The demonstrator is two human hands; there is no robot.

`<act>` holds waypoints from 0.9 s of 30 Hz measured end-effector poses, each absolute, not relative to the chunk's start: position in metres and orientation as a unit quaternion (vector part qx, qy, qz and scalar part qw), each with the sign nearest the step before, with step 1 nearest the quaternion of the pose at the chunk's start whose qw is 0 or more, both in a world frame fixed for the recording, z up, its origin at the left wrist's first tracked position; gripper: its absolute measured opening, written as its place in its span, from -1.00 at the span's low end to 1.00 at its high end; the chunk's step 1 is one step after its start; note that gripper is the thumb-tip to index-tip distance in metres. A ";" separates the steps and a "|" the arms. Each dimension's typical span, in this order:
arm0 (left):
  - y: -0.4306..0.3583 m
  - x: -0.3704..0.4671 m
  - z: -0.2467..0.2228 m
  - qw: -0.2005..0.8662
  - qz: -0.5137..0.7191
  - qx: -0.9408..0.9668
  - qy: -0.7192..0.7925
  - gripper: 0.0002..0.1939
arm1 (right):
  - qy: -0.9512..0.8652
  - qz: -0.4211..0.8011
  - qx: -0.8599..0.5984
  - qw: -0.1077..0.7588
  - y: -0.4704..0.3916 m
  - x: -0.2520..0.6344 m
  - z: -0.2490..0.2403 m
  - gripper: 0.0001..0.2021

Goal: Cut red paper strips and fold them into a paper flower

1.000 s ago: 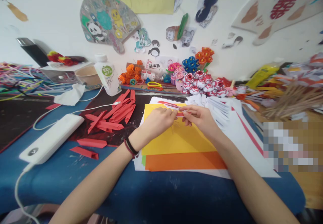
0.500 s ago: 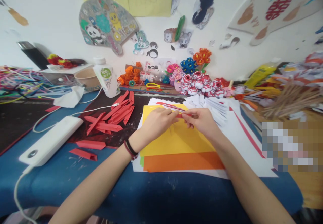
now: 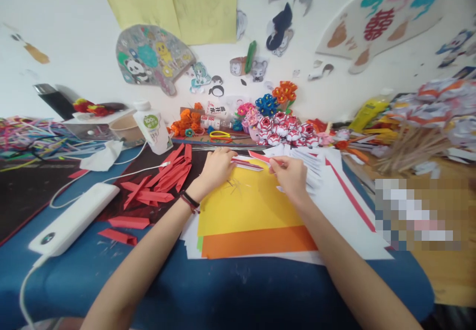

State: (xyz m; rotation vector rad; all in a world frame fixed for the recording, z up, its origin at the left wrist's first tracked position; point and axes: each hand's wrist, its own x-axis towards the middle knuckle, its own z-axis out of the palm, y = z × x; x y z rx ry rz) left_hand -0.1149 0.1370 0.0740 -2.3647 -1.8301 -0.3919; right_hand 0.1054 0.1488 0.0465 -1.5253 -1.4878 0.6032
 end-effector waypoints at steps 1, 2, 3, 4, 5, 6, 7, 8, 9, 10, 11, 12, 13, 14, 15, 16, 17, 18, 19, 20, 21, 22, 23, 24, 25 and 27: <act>0.140 -0.114 0.073 0.056 -0.128 -0.785 -0.604 -0.74 | -0.602 0.237 -0.624 0.438 0.150 0.104 0.046 -0.77; 0.143 -0.114 0.072 0.054 -0.126 -0.787 -0.601 -0.75 | -0.603 0.232 -0.630 0.431 0.151 0.103 0.045 -0.78; 0.145 -0.114 0.070 0.056 -0.125 -0.790 -0.597 -0.76 | -0.603 0.230 -0.634 0.426 0.152 0.102 0.045 -0.79; 0.147 -0.114 0.068 0.060 -0.124 -0.794 -0.593 -0.77 | -0.603 0.232 -0.636 0.422 0.152 0.101 0.045 -0.79; 0.148 -0.114 0.067 0.063 -0.125 -0.796 -0.588 -0.78 | -0.603 0.235 -0.637 0.418 0.153 0.100 0.046 -0.79; 0.149 -0.115 0.065 0.066 -0.128 -0.799 -0.584 -0.79 | -0.606 0.239 -0.636 0.414 0.153 0.099 0.046 -0.79; 0.149 -0.115 0.064 0.069 -0.131 -0.802 -0.579 -0.79 | -0.609 0.242 -0.634 0.411 0.154 0.098 0.046 -0.79; 0.149 -0.116 0.062 0.073 -0.133 -0.805 -0.574 -0.79 | -0.613 0.243 -0.632 0.408 0.154 0.097 0.045 -0.79; 0.149 -0.116 0.062 0.078 -0.135 -0.807 -0.569 -0.79 | -0.617 0.242 -0.630 0.405 0.154 0.096 0.045 -0.78; 0.149 -0.116 0.061 0.084 -0.136 -0.810 -0.565 -0.80 | -0.621 0.237 -0.628 0.404 0.155 0.095 0.044 -0.78; 0.149 -0.116 0.061 0.089 -0.137 -0.812 -0.560 -0.80 | -0.625 0.230 -0.627 0.404 0.155 0.094 0.043 -0.77; 0.148 -0.115 0.061 0.093 -0.139 -0.814 -0.556 -0.80 | -0.628 0.224 -0.626 0.405 0.155 0.093 0.042 -0.77; 0.147 -0.114 0.061 0.096 -0.141 -0.816 -0.553 -0.80 | -0.629 0.219 -0.625 0.407 0.155 0.092 0.041 -0.77; 0.147 -0.113 0.062 0.098 -0.143 -0.817 -0.550 -0.79 | -0.631 0.217 -0.622 0.411 0.156 0.091 0.040 -0.77; 0.146 -0.113 0.062 0.101 -0.144 -0.818 -0.547 -0.79 | -0.632 0.217 -0.617 0.415 0.156 0.091 0.038 -0.77; 0.145 -0.112 0.062 0.103 -0.145 -0.819 -0.545 -0.80 | -0.633 0.218 -0.613 0.420 0.157 0.090 0.037 -0.77; 0.145 -0.111 0.063 0.104 -0.146 -0.820 -0.543 -0.81 | -0.634 0.220 -0.609 0.423 0.157 0.090 0.037 -0.78; 0.144 -0.111 0.063 0.103 -0.149 -0.821 -0.542 -0.82 | -0.634 0.221 -0.607 0.425 0.157 0.090 0.036 -0.78; 0.144 -0.111 0.064 0.099 -0.154 -0.820 -0.543 -0.83 | -0.634 0.222 -0.607 0.425 0.158 0.090 0.036 -0.78; 0.145 -0.112 0.064 0.093 -0.161 -0.817 -0.545 -0.82 | -0.634 0.221 -0.608 0.424 0.158 0.090 0.036 -0.78; 0.146 -0.113 0.065 0.087 -0.168 -0.814 -0.550 -0.80 | -0.633 0.220 -0.610 0.423 0.158 0.090 0.037 -0.78; 0.148 -0.114 0.066 0.081 -0.173 -0.810 -0.555 -0.78 | -0.633 0.220 -0.611 0.422 0.157 0.090 0.037 -0.78; 0.150 -0.116 0.067 0.078 -0.174 -0.806 -0.560 -0.76 | -0.634 0.220 -0.610 0.421 0.157 0.091 0.037 -0.78; 0.153 -0.117 0.068 0.078 -0.170 -0.804 -0.565 -0.76 | -0.635 0.221 -0.609 0.420 0.157 0.091 0.037 -0.78; 0.156 -0.118 0.069 0.081 -0.160 -0.803 -0.568 -0.76 | -0.636 0.222 -0.607 0.421 0.157 0.091 0.038 -0.78; 0.164 -0.119 0.071 0.091 -0.127 -0.810 -0.565 -0.76 | -0.636 0.223 -0.605 0.424 0.157 0.092 0.037 -0.77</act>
